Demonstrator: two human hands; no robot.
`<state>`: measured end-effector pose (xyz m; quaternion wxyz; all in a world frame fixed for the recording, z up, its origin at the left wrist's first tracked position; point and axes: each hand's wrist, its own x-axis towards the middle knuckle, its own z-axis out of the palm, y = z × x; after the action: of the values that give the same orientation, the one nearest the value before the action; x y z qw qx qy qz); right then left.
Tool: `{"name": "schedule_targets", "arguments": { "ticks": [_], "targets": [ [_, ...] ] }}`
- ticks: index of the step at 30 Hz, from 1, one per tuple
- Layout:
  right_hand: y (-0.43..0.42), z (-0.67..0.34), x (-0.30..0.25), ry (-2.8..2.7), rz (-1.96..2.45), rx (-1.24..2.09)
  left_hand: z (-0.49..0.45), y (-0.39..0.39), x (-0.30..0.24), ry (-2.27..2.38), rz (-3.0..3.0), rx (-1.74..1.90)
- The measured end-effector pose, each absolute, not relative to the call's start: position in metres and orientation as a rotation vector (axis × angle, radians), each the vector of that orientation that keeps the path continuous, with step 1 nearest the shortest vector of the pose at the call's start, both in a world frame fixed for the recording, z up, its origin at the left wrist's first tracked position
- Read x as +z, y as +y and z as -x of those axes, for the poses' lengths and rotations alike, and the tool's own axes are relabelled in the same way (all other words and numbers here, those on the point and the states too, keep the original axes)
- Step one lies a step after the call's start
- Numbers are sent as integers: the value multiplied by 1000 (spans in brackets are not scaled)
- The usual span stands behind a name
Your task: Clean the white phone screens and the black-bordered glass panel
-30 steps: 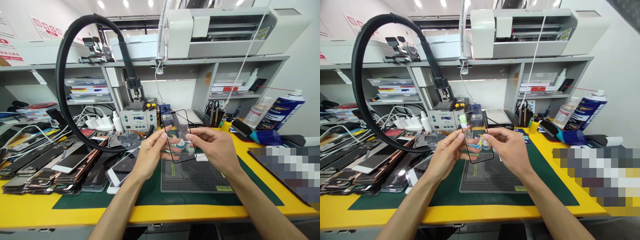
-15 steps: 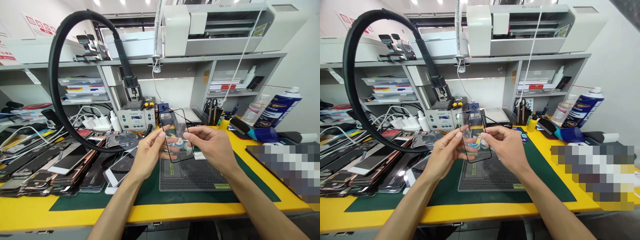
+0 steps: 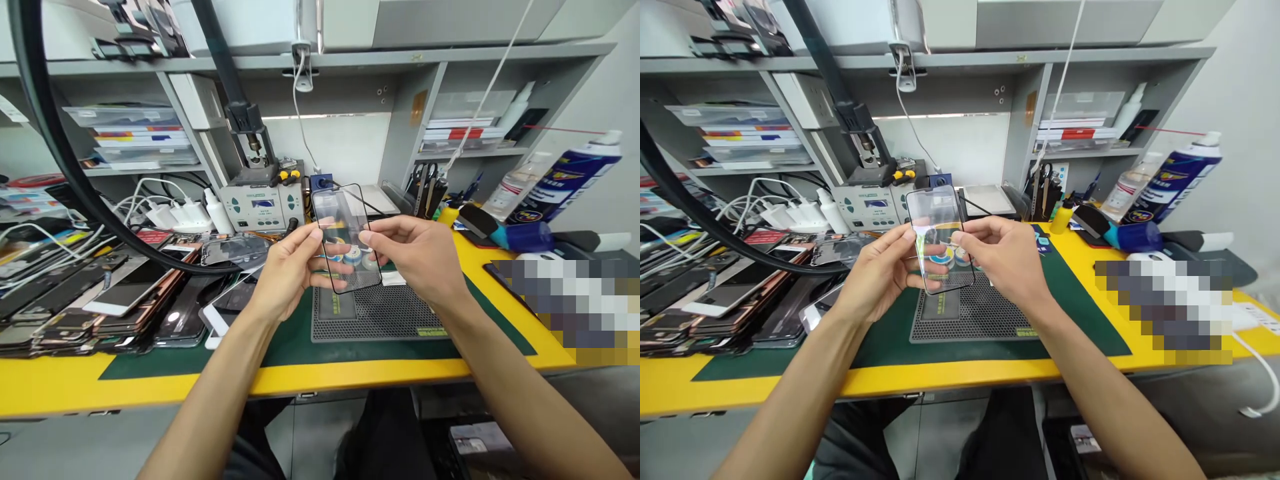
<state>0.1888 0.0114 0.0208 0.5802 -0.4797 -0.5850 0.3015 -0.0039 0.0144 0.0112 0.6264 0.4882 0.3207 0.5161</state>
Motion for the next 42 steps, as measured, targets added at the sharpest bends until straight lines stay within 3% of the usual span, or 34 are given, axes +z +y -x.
{"name": "schedule_targets", "arguments": {
  "ticks": [42],
  "targets": [
    [11, -186, 20, -1419, 1138, 655, 2, 17, 10, 827, -1127, 1201]
  ]
}}
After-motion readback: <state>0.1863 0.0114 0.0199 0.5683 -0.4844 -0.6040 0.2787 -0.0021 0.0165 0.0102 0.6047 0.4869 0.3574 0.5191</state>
